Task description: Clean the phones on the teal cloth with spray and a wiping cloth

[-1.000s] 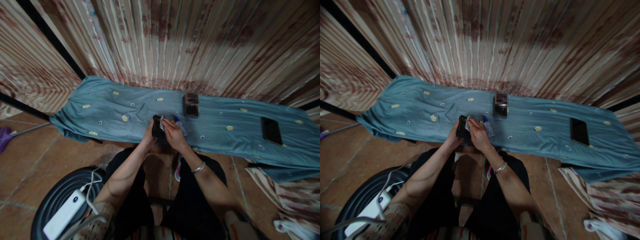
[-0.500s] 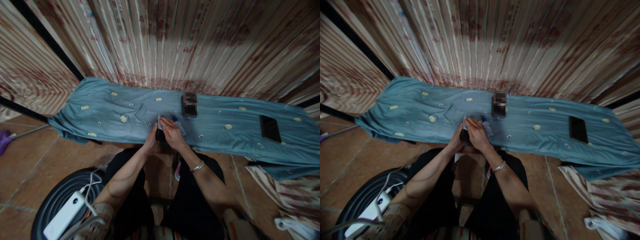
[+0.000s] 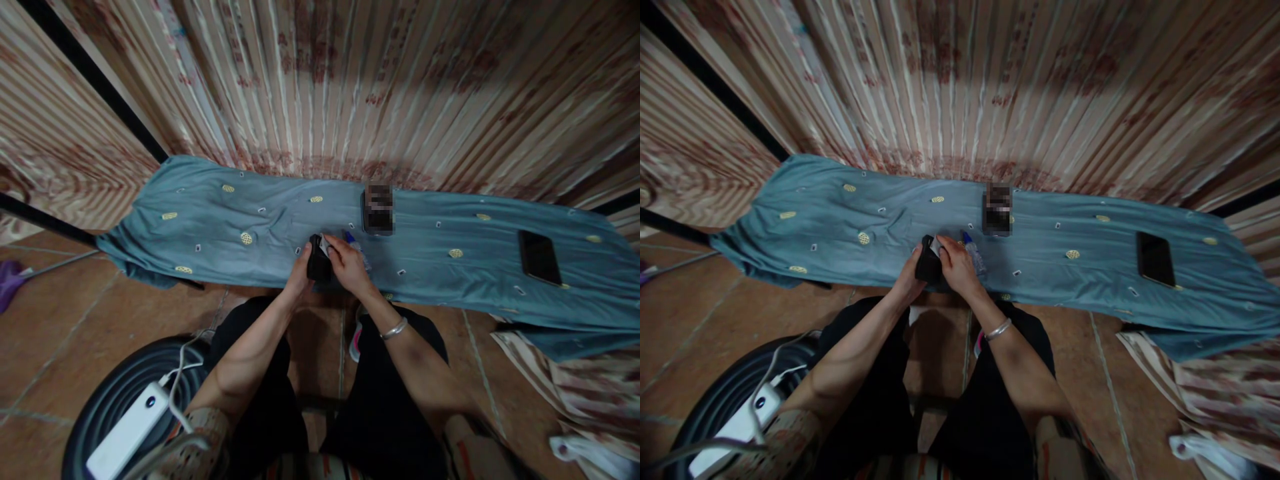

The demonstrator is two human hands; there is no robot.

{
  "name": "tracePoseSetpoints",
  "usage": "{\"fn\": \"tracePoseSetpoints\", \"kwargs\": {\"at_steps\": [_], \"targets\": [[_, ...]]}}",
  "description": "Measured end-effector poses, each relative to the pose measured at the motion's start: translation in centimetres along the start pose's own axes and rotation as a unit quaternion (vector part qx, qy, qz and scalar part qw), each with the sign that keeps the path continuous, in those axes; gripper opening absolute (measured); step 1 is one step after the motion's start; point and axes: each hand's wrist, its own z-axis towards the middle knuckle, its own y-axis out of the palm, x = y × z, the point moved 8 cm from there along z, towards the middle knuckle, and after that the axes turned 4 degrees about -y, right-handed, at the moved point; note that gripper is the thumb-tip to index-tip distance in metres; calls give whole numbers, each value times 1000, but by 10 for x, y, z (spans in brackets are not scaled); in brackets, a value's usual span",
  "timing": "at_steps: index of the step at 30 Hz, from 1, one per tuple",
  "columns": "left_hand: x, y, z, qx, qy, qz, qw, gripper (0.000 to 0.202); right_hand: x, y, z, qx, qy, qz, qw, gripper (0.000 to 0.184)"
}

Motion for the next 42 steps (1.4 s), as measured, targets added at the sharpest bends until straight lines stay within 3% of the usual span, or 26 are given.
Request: {"fn": "tracePoseSetpoints", "kwargs": {"at_steps": [6,18,23,29,42], "targets": [[3,0,2,-8,12,-2,1000,25,17,1,2,36,68,72,994,37],[6,-2,5,5,40,7,999,27,18,0,-3,56,75,86,992,32],[10,0,2,-17,38,4,999,30,14,1,-5,58,74,97,991,32],[13,-8,4,28,22,5,999,37,3,3,-6,39,68,111,991,30],[22,-9,6,44,29,-15,999,40,-10,4,-14,6,67,168,983,28]]}}
